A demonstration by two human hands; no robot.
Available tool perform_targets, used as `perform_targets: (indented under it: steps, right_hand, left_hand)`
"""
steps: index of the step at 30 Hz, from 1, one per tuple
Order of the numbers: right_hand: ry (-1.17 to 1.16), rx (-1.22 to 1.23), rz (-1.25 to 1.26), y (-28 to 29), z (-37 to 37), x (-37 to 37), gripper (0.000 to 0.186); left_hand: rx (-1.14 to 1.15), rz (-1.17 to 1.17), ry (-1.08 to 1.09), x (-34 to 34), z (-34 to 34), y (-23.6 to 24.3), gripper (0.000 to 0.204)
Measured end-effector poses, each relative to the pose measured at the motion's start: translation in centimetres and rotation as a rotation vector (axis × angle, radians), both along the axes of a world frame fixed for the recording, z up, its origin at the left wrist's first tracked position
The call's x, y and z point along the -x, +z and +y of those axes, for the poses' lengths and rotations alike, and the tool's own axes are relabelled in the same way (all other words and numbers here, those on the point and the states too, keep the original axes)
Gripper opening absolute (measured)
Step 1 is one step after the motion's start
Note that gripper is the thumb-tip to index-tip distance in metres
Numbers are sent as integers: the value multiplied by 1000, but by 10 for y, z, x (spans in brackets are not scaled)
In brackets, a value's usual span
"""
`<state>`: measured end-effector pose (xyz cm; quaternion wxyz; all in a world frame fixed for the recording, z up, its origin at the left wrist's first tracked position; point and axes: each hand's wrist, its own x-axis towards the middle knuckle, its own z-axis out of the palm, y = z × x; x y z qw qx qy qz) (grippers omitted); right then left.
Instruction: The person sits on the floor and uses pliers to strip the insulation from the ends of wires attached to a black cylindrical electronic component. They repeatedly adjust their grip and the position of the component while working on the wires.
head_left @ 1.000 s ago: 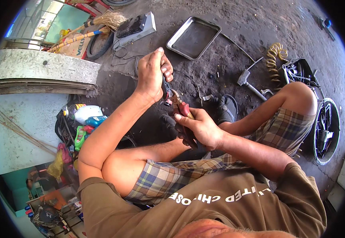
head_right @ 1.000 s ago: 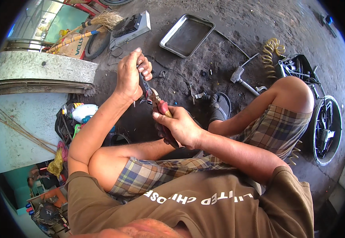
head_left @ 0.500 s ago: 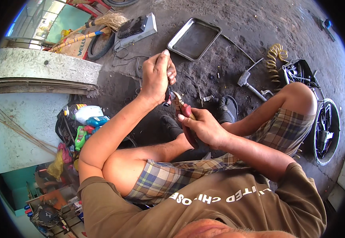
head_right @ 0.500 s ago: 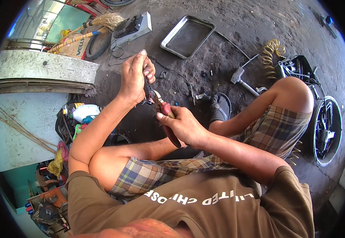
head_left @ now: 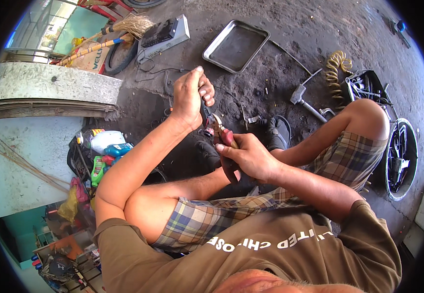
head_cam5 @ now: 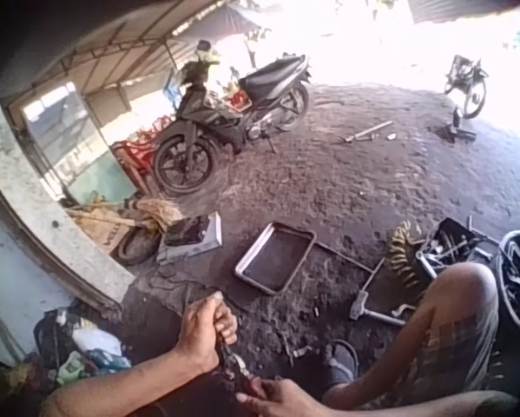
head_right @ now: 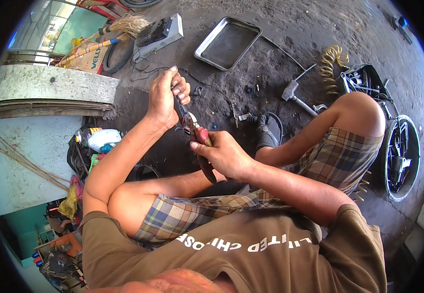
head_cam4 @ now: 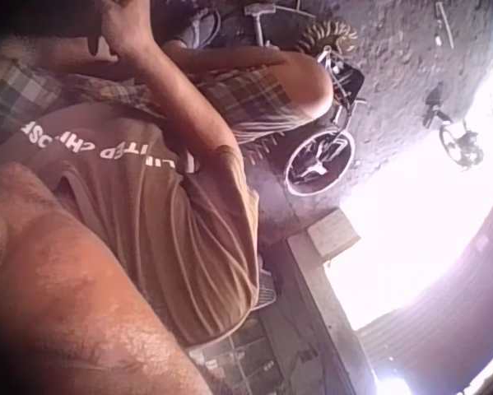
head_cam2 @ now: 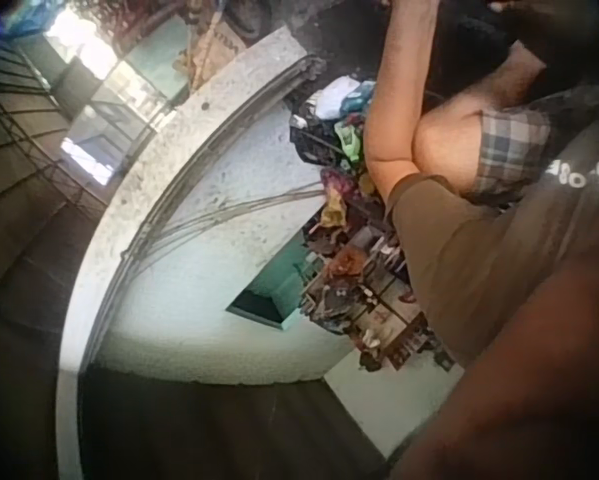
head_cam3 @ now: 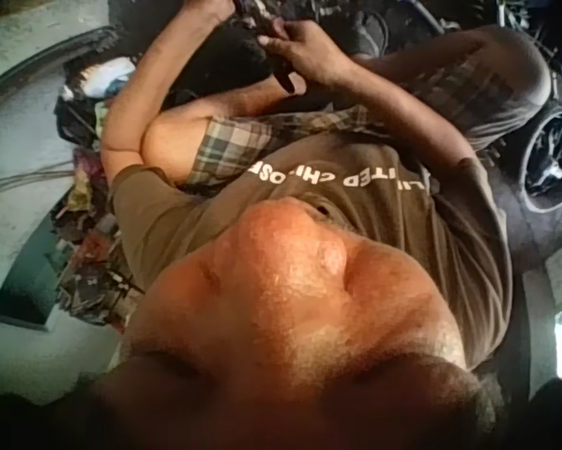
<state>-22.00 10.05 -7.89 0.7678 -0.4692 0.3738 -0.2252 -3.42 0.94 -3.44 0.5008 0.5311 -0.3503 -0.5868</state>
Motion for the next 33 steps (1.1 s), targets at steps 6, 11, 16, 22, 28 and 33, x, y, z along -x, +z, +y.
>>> perform_targets:
  steps: [6, 11, 16, 22, 28, 33]
  right_hand:
    - [-9, -19, 0, 4, 2, 0, 31]
    - [10, 38, 100, 7, 0, 0, 30]
    - [25, -14, 78, 1, -2, -2, 31]
    - [64, 66, 117, -20, -1, -5, 34]
    - [47, -86, -23, -14, 1, -7, 38]
    - [67, -205, 56, -10, -2, -5, 39]
  left_hand:
    - [22, -32, -19, 4, 1, -1, 40]
    - [50, -136, -15, 12, 4, 1, 41]
    - [26, -98, -4, 7, 1, -5, 40]
    - [-63, -91, -8, 6, 2, -15, 39]
    - [-22, -79, -14, 5, 4, -12, 38]
    - [-12, -85, 6, 10, 9, -11, 39]
